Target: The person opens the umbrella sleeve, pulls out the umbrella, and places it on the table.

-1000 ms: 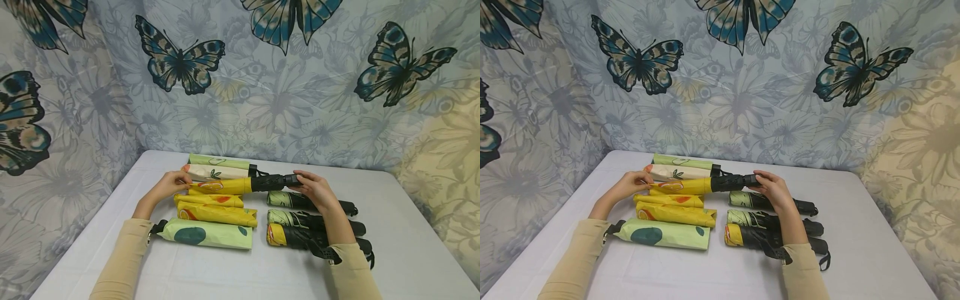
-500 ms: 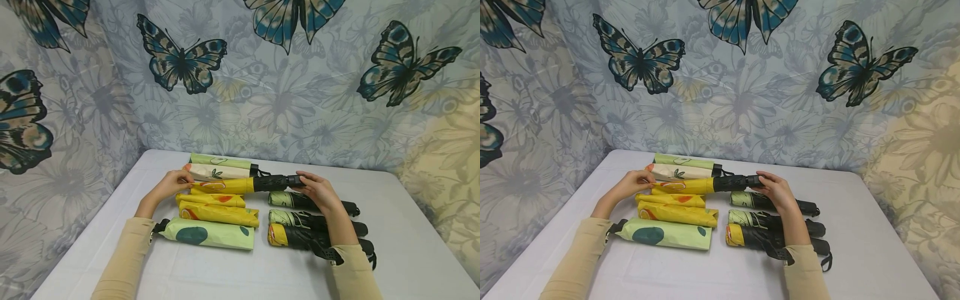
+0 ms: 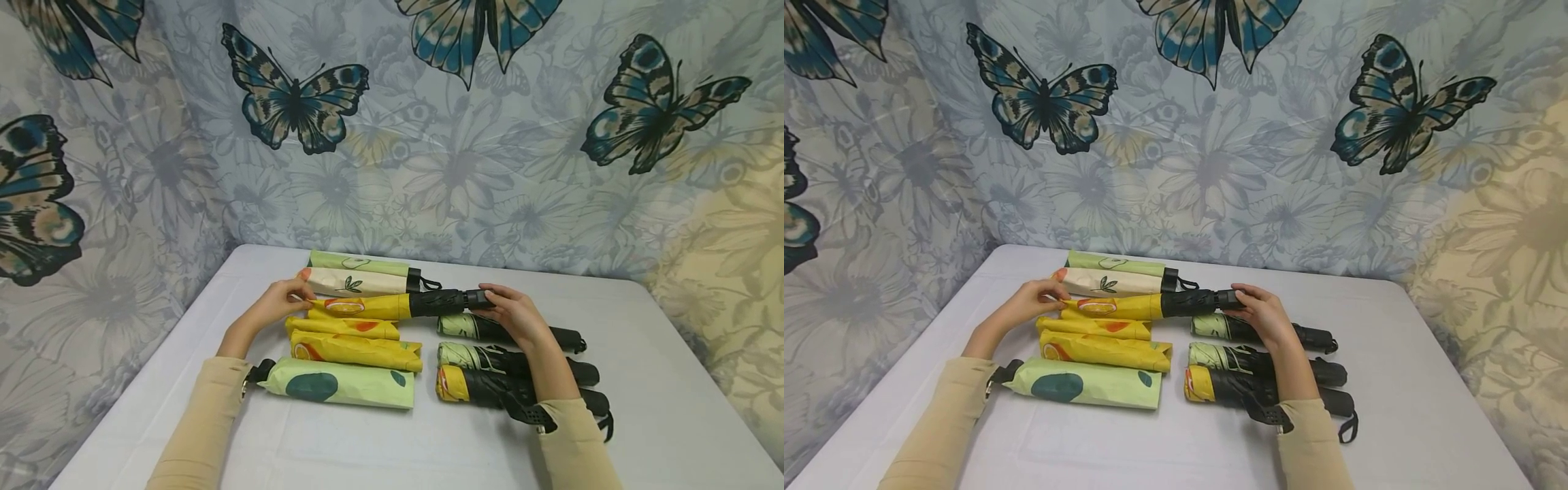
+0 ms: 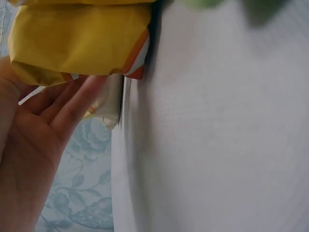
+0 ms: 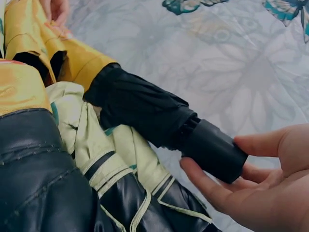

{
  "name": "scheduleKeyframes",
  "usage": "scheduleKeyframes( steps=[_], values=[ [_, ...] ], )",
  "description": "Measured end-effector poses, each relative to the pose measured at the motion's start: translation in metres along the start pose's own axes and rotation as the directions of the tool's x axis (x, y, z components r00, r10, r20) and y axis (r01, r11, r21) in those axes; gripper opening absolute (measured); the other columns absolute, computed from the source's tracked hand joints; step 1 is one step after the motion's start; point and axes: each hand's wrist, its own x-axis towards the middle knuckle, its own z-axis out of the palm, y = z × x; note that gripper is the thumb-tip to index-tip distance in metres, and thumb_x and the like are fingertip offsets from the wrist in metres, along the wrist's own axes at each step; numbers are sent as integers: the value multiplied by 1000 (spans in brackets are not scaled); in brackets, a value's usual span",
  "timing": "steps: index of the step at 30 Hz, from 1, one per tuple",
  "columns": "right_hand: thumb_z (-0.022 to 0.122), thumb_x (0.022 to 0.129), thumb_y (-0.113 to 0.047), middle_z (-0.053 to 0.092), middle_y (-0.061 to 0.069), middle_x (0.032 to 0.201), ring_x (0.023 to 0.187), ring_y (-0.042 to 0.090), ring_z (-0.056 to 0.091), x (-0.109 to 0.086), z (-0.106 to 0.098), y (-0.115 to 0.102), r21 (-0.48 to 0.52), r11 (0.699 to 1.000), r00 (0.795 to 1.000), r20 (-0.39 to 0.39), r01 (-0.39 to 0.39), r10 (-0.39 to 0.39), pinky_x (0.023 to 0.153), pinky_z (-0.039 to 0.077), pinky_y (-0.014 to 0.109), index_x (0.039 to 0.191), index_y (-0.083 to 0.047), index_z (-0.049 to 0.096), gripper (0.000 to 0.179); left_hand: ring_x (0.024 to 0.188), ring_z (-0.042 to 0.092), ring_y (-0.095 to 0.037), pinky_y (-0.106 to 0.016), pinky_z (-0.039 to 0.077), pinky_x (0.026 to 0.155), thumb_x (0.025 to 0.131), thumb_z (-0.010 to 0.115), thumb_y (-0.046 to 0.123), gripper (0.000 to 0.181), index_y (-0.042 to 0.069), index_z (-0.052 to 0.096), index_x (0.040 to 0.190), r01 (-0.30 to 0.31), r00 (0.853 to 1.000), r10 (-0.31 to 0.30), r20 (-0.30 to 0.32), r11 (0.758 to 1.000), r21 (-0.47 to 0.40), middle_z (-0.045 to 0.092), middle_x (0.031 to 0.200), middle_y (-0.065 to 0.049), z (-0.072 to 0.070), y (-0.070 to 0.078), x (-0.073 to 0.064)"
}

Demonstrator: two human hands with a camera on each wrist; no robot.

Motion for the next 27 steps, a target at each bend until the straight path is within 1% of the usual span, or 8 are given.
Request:
scheduleKeyframes(
  steps=[5,9,12,14,17,19,20,27],
  values=[
    [57,100,-22,57,-9,112,97,6,66,1,0,2,22,1000,1000,7,-1,1,103,51,37,137,-4,46,43,105,65,-29,-34,59,82,87,73,12,28,8,68,114,-21,999,20,37,999,34,68,115,-14,6,1,2],
    [62,97,-20,52,-4,114,97,7,66,-1,0,3,-6,1000,1000,24,-7,7,111,44,40,141,-4,43,51,101,66,-29,-36,59,83,87,71,5,19,7,69,106,-40,999,38,23,996,74,70,108,-14,9,4,2],
    [64,96,-20,51,-3,115,96,7,66,-1,0,3,-20,1000,1000,17,-17,17,112,43,40,146,-2,37,59,94,67,-26,-33,59,78,87,68,-2,13,7,68,96,-43,999,43,1,995,88,70,99,-12,11,4,3],
    [64,96,-21,49,3,128,96,5,65,-1,1,4,-19,1000,1000,7,-25,25,113,42,41,148,0,34,64,89,67,-23,-31,58,75,87,68,-3,11,6,68,92,-48,999,49,-12,994,101,70,94,-11,11,4,4],
    [62,97,-22,28,15,153,98,3,64,-1,1,5,-18,999,999,-6,-50,49,114,40,43,150,1,30,66,87,67,-20,-28,57,73,86,69,-2,10,7,68,89,-44,999,47,-19,993,113,70,92,-10,10,3,5],
    [61,98,-22,9,19,162,100,2,63,-1,1,6,-14,998,998,-10,-65,65,116,38,44,152,2,25,70,86,67,-19,-27,57,73,86,70,-1,8,6,68,89,-38,999,40,-20,993,109,70,92,-10,9,3,4],
    [60,98,-23,6,19,163,101,1,61,-1,1,6,-13,997,997,-11,-72,72,116,38,44,153,2,23,70,86,66,-19,-27,56,73,86,70,-1,8,6,68,89,-33,999,35,-20,994,103,70,92,-10,9,3,4],
    [60,98,-25,26,25,154,97,-2,63,1,0,8,4,998,998,-6,-65,65,111,44,42,151,6,25,71,86,66,-16,-30,57,77,88,69,1,5,5,69,90,-18,999,21,-26,996,89,70,95,-10,6,5,2]
  ],
)
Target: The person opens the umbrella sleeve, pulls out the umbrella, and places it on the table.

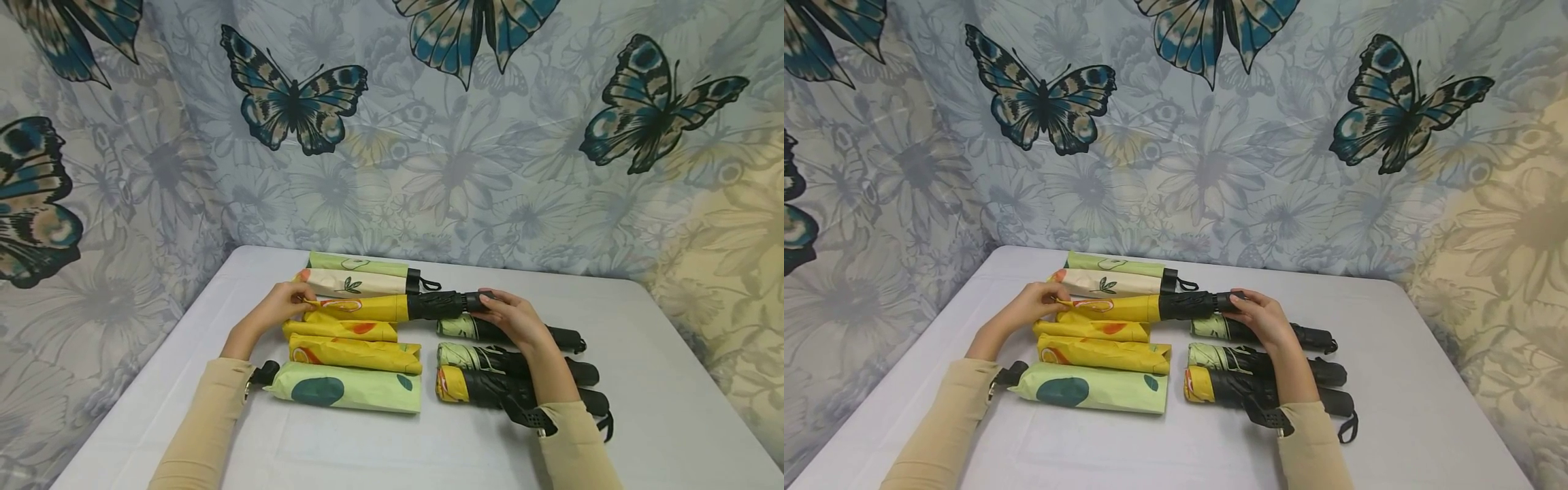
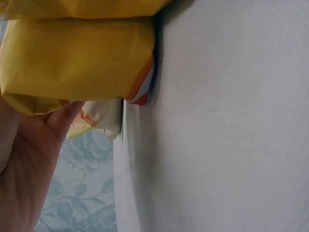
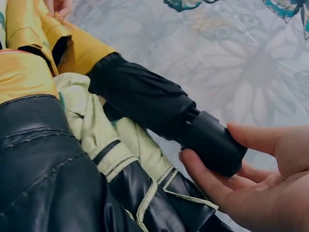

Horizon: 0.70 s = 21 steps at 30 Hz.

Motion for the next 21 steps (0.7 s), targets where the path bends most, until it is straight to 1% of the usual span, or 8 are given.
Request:
scheduleKeyframes(
  steps=[3,5,9,11,14,16,18,21],
  values=[
    [59,99,-25,27,26,154,98,-1,64,0,0,0,-18,1000,1000,-2,5,-5,109,46,40,151,6,24,70,85,66,-16,-29,56,76,87,68,-2,8,6,70,89,1,1000,-1,-3,1000,9,71,94,-10,-1,0,0],
    [58,99,-26,25,26,156,110,10,64,0,1,-1,-29,1000,1000,-11,-1,0,109,46,40,152,6,19,74,85,65,-17,-29,56,75,87,68,-2,9,7,69,89,0,1000,0,-2,1000,21,70,94,-10,-2,-1,0],
    [57,99,-27,10,24,161,142,32,37,0,3,-3,-48,999,999,-30,-22,21,110,45,43,154,6,7,81,86,65,-19,-30,56,74,87,68,-3,11,7,68,89,9,1000,-9,-3,999,36,69,93,-10,-3,-1,-1],
    [57,100,-27,3,23,162,148,36,22,0,4,-4,-52,998,999,-38,-37,35,109,45,44,154,6,4,83,87,66,-20,-30,57,75,87,68,-4,11,7,68,89,7,1000,-7,-5,999,41,69,93,-11,-4,0,-2],
    [56,100,-27,1,23,163,150,37,17,-1,4,-4,-57,997,998,-47,-47,45,106,49,42,154,7,4,82,88,67,-22,-32,58,76,86,69,-4,11,7,68,89,-2,1000,2,-11,999,38,70,93,-11,-4,0,-2],
    [56,100,-27,3,23,162,149,37,21,-1,4,-4,-53,998,998,-44,-44,42,104,51,39,153,7,6,80,89,67,-23,-33,59,78,86,70,-2,10,7,69,89,-14,1000,15,-17,999,40,70,93,-10,-4,0,-3],
    [56,100,-29,5,24,162,142,36,37,-1,3,-4,-53,998,999,-39,-36,34,101,53,37,153,9,9,79,90,67,-25,-34,59,79,86,70,-1,9,7,68,88,-24,999,26,-29,999,47,69,93,-10,-6,-2,-4],
    [54,100,-33,12,26,160,112,24,66,-3,-3,-3,-67,997,998,-63,-27,23,95,56,32,151,10,17,77,91,67,-25,-32,58,79,86,67,-6,11,5,68,87,-22,997,27,-73,998,59,69,93,-12,-13,-9,-9]
  ],
)
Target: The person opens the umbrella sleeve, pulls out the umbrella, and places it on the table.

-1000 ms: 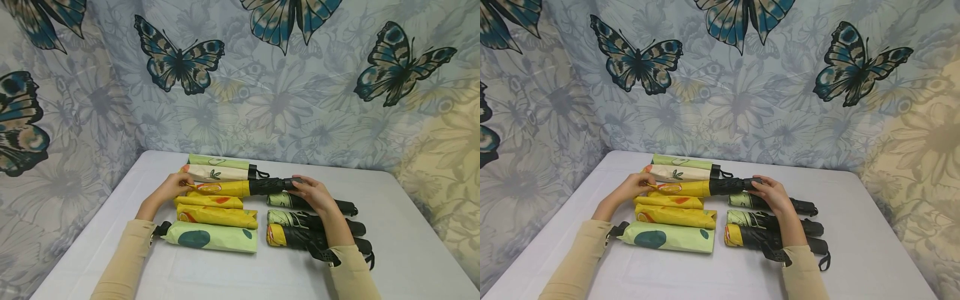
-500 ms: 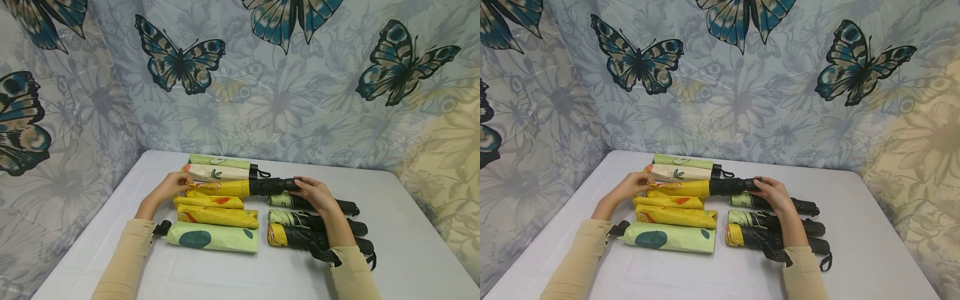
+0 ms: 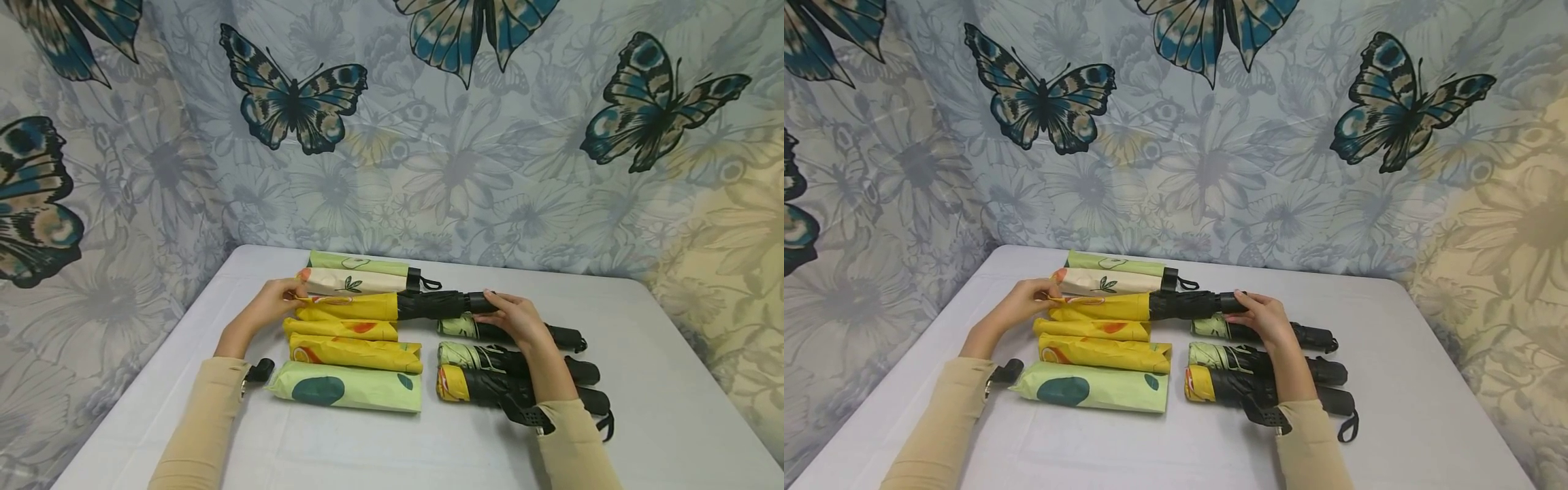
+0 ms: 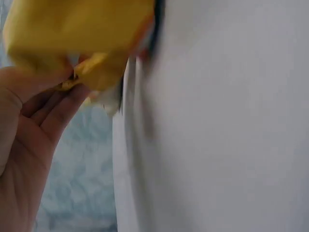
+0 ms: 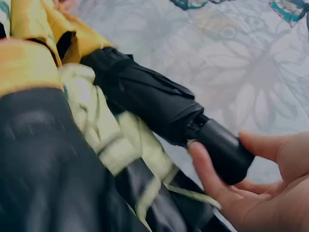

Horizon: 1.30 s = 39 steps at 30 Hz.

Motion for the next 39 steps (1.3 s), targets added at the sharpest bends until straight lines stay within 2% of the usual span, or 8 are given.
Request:
scheduleKeyframes(
  steps=[2,4,8,10,12,22,31,39],
  values=[
    [54,100,-37,18,27,159,88,14,72,-2,-6,0,-10,1000,999,-32,10,-10,90,58,28,150,11,20,77,90,67,-22,-29,58,77,86,65,-9,13,4,68,86,24,999,-25,-34,1000,-8,70,93,-14,-8,-6,-5],
    [54,99,-37,33,29,151,78,6,71,-4,-11,-2,-6,1000,998,-60,27,-27,86,59,27,148,12,25,76,88,66,-18,-25,57,75,87,64,-10,14,3,69,86,51,996,-53,-70,998,-23,70,93,-16,-15,-11,-10],
    [56,99,-34,66,9,113,77,9,72,-6,-16,-5,26,998,996,-68,59,-57,84,60,28,143,15,32,70,89,65,-12,-21,56,74,88,65,-5,8,1,70,91,73,994,-77,-71,996,-53,70,97,-18,-25,-14,-13],
    [56,100,-32,68,-5,95,77,10,72,-6,-16,-7,46,997,996,-66,63,-60,83,60,28,142,15,33,68,90,65,-13,-21,56,75,89,66,-2,7,1,70,94,79,995,-82,-55,996,-50,70,99,-18,-26,-15,-13],
    [56,100,-31,68,-9,89,76,10,71,-8,-14,-7,71,995,996,-69,64,-59,83,60,27,142,15,33,67,90,66,-15,-22,57,75,89,66,-1,8,2,70,95,90,995,-93,-44,995,-49,70,99,-17,-25,-15,-12],
    [55,100,-25,70,-9,82,71,10,71,-14,-17,-8,170,980,988,-126,105,-84,78,60,25,137,12,38,55,91,65,-23,-28,56,77,90,66,0,8,3,71,96,97,995,-97,-18,995,-36,71,99,-16,-19,-12,-9],
    [57,99,-16,73,-4,86,72,13,73,-24,-37,-11,328,919,972,-149,219,-179,75,60,25,101,-10,66,10,90,67,-24,-34,57,78,90,67,2,9,3,70,98,97,995,-97,6,994,-55,71,99,-16,-15,-12,-8],
    [55,99,-10,75,-1,88,75,15,73,-32,-60,-11,449,858,966,-166,252,-196,74,61,28,92,-14,75,22,93,67,-24,-25,57,76,89,67,1,9,2,71,97,76,997,-76,-2,995,-71,71,100,-17,-12,-12,-6]
  ],
)
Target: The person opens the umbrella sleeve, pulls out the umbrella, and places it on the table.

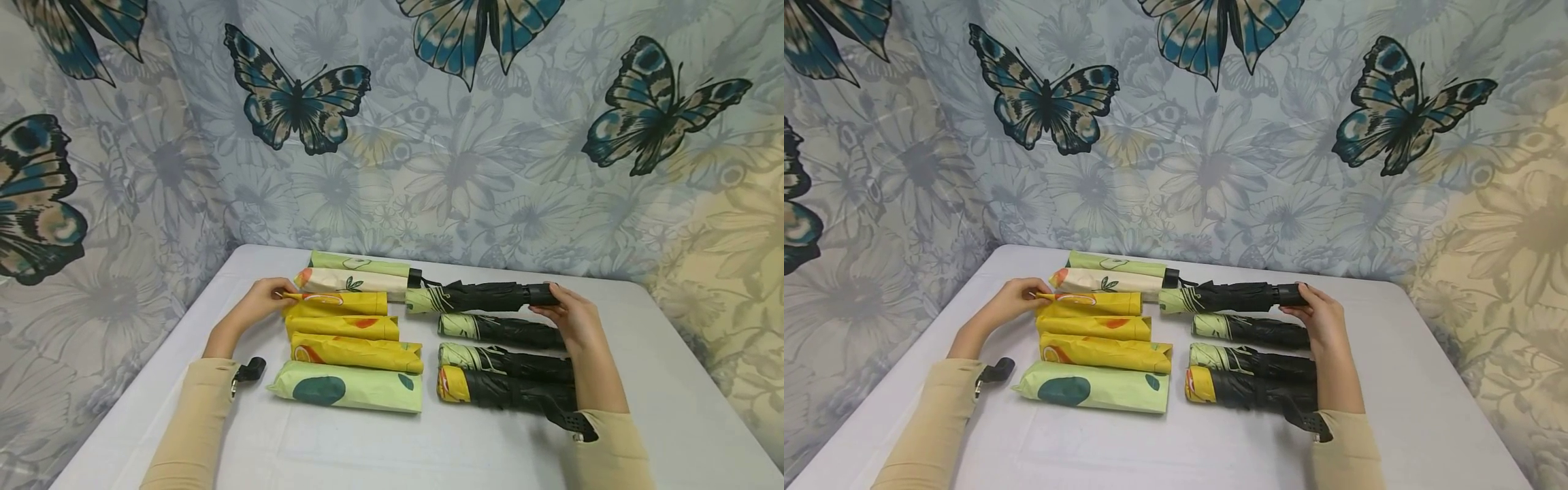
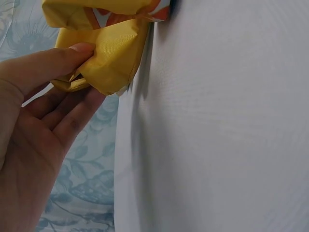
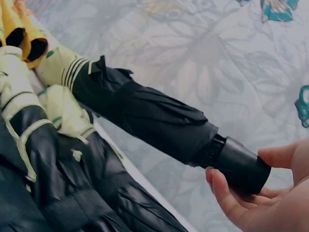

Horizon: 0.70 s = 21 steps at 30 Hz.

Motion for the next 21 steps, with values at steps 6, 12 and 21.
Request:
scheduleKeyframes(
  steps=[6,12,21],
  values=[
    [55,98,-7,75,3,81,73,16,73,1,-15,-4,71,997,998,-64,20,-15,70,62,29,89,-8,75,22,93,67,-26,-30,58,77,89,68,3,10,2,71,99,3,1000,-3,10,1000,8,71,100,-17,1,-2,1],
    [56,98,-11,73,-1,81,72,13,73,1,-32,-3,25,1000,991,-130,18,-15,67,61,28,87,-13,73,20,93,67,-24,-33,58,78,90,67,2,11,4,71,100,41,999,-41,23,999,14,71,102,-16,3,-1,2],
    [54,100,-17,74,-7,84,66,14,72,3,-52,0,-68,997,995,-92,-38,32,66,60,25,86,-20,75,26,96,67,-25,-32,58,78,90,67,2,11,3,72,99,33,999,-34,31,999,22,71,102,-16,2,-2,2]
  ],
)
